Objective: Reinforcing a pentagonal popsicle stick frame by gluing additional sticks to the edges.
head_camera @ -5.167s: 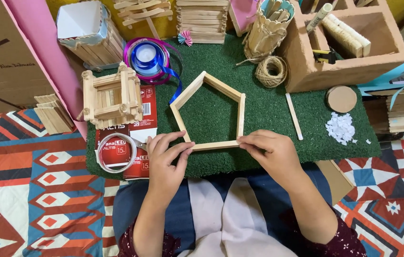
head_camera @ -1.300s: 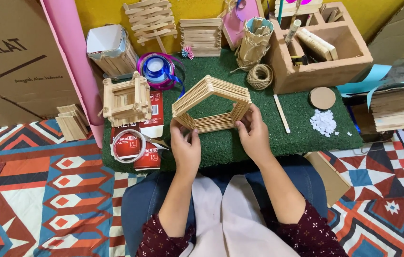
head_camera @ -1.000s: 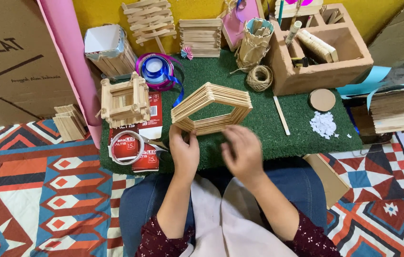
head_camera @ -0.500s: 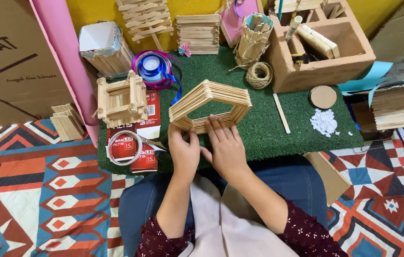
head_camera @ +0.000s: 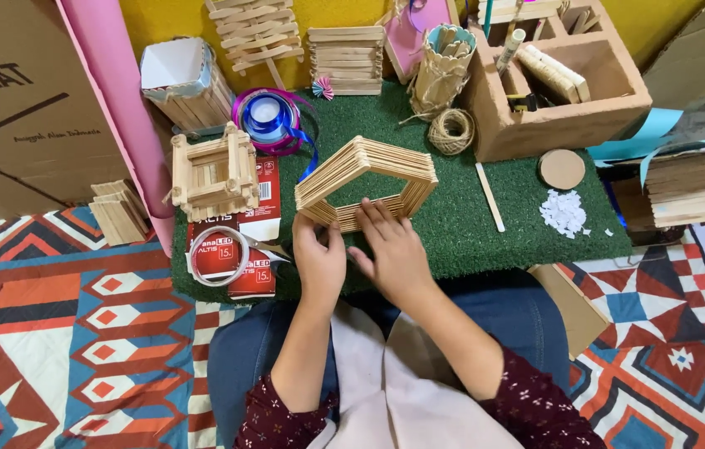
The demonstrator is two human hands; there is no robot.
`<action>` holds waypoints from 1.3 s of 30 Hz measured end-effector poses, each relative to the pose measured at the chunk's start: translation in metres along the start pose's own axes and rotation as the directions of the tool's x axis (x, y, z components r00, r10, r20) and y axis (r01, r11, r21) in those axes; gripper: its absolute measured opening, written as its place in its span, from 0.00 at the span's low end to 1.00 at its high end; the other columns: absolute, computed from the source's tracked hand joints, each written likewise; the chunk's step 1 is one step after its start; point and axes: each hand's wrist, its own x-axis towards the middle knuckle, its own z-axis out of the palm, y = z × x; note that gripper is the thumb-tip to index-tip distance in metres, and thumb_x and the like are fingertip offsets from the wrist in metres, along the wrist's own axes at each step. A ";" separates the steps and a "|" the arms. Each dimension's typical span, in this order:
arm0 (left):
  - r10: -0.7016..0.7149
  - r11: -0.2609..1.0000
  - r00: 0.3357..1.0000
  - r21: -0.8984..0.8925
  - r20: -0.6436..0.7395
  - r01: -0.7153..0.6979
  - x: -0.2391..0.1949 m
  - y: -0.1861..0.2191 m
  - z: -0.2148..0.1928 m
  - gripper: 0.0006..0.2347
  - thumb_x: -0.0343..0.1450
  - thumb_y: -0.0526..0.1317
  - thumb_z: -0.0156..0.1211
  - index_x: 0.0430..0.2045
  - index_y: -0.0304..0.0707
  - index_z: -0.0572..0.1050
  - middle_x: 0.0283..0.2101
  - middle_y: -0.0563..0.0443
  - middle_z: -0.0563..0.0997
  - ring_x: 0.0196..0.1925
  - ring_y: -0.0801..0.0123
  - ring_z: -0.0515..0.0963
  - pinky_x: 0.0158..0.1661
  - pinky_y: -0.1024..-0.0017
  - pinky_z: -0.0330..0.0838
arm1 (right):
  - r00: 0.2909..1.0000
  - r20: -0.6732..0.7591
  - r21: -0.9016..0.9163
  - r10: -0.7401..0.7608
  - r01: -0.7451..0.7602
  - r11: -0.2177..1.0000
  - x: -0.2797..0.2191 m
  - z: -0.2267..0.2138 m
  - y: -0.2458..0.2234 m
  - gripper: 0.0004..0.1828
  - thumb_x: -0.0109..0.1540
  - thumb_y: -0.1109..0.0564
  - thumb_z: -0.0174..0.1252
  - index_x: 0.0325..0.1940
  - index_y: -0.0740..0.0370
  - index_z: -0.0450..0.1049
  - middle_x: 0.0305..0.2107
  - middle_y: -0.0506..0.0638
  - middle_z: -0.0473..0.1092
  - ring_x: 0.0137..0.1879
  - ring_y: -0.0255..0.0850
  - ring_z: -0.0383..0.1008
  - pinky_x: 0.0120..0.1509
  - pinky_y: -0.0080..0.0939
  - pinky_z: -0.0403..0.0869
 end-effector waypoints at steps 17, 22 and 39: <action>0.138 0.969 0.987 -0.197 -0.080 -0.151 -0.005 0.042 -0.013 0.19 0.73 0.25 0.57 0.60 0.31 0.68 0.58 0.37 0.72 0.63 0.37 0.73 0.60 0.47 0.70 | 0.972 -0.090 0.839 0.218 -0.044 0.542 0.025 -0.086 0.034 0.30 0.63 0.72 0.57 0.69 0.73 0.59 0.56 0.64 0.72 0.64 0.54 0.73 0.67 0.54 0.71; -0.001 0.917 1.000 -0.400 -0.006 -0.001 -0.008 0.014 -0.009 0.29 0.71 0.30 0.62 0.69 0.36 0.59 0.66 0.34 0.66 0.68 0.41 0.68 0.66 0.46 0.65 | 0.960 -0.084 0.837 0.266 -0.077 0.542 0.015 -0.087 0.042 0.27 0.64 0.69 0.57 0.68 0.71 0.62 0.53 0.62 0.73 0.61 0.52 0.75 0.63 0.52 0.76; -0.454 0.728 0.891 -0.580 -0.007 0.367 -0.020 -0.023 0.009 0.29 0.68 0.31 0.69 0.63 0.21 0.64 0.53 0.31 0.76 0.48 0.56 0.81 0.44 0.53 0.84 | 0.979 0.046 0.826 0.199 -0.149 0.543 0.016 -0.108 0.037 0.40 0.59 0.67 0.65 0.74 0.72 0.58 0.56 0.64 0.72 0.62 0.56 0.73 0.63 0.60 0.74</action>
